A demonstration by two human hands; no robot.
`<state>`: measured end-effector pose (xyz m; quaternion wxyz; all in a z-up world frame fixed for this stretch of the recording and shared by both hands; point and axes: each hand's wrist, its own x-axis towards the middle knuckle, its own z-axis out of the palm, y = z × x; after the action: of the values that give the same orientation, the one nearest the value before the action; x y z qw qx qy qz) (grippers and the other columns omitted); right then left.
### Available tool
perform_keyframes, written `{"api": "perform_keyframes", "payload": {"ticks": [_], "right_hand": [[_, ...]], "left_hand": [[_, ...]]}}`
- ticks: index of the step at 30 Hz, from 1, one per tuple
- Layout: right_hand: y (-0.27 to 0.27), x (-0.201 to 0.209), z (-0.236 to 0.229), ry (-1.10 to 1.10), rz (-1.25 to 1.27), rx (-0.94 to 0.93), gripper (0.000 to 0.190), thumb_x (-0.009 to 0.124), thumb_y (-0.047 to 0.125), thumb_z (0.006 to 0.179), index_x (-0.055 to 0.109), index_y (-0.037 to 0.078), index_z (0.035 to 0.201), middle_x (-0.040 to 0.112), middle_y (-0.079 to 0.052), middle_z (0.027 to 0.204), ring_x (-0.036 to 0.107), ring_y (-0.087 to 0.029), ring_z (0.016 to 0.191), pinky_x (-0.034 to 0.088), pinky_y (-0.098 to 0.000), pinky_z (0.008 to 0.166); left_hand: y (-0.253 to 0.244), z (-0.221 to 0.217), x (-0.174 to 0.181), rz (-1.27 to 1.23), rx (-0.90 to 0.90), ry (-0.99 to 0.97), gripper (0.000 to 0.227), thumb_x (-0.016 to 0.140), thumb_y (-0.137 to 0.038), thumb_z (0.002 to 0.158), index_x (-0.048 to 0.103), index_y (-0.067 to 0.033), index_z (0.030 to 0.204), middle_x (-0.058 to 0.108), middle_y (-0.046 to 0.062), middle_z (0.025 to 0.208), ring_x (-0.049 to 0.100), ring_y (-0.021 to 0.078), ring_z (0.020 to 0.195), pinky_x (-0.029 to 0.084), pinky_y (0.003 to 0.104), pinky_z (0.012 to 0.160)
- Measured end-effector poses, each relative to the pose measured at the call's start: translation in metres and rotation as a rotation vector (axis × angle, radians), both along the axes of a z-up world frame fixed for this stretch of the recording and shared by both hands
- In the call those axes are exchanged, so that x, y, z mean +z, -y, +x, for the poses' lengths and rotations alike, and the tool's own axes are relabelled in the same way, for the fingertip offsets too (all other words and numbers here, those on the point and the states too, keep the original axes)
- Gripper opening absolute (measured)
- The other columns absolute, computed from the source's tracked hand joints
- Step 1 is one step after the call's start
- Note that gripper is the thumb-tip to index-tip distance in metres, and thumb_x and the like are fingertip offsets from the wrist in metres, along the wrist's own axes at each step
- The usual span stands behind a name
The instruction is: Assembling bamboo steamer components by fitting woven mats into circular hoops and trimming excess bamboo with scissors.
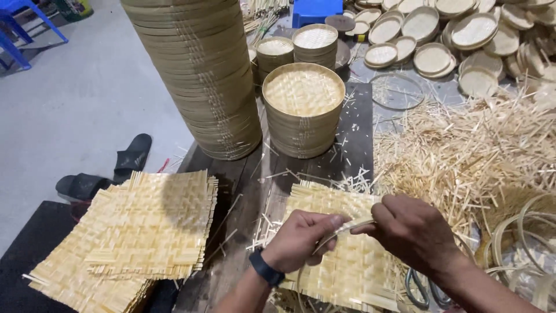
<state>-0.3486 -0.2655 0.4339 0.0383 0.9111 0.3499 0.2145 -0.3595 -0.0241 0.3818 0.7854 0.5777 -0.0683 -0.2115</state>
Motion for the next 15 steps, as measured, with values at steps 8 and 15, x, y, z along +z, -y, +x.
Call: {"api": "perform_keyframes", "payload": {"ticks": [8,15], "right_hand": [[-0.028,0.012,-0.022,0.066,-0.038,0.132,0.035,0.057,0.031,0.091,0.054,0.006,0.067,0.048,-0.003,0.056,0.047,-0.016,0.045,0.043,-0.036,0.04],[-0.022,-0.002,-0.033,-0.122,0.039,0.01,0.02,0.066,0.021,0.079,0.055,0.009,0.068,0.053,-0.004,0.058,0.057,-0.02,0.049,0.049,-0.0391,0.045]], "left_hand": [[0.038,0.008,0.034,0.105,-0.421,-0.115,0.081,0.008,-0.085,0.095,0.046,-0.0196,0.068,0.039,-0.008,0.057,0.03,0.0036,0.044,0.023,0.022,0.037],[0.053,-0.012,0.007,-0.003,-0.191,-0.092,0.077,0.015,-0.087,0.092,0.036,-0.021,0.057,0.034,-0.007,0.05,0.029,0.0059,0.041,0.02,0.024,0.036]]}}
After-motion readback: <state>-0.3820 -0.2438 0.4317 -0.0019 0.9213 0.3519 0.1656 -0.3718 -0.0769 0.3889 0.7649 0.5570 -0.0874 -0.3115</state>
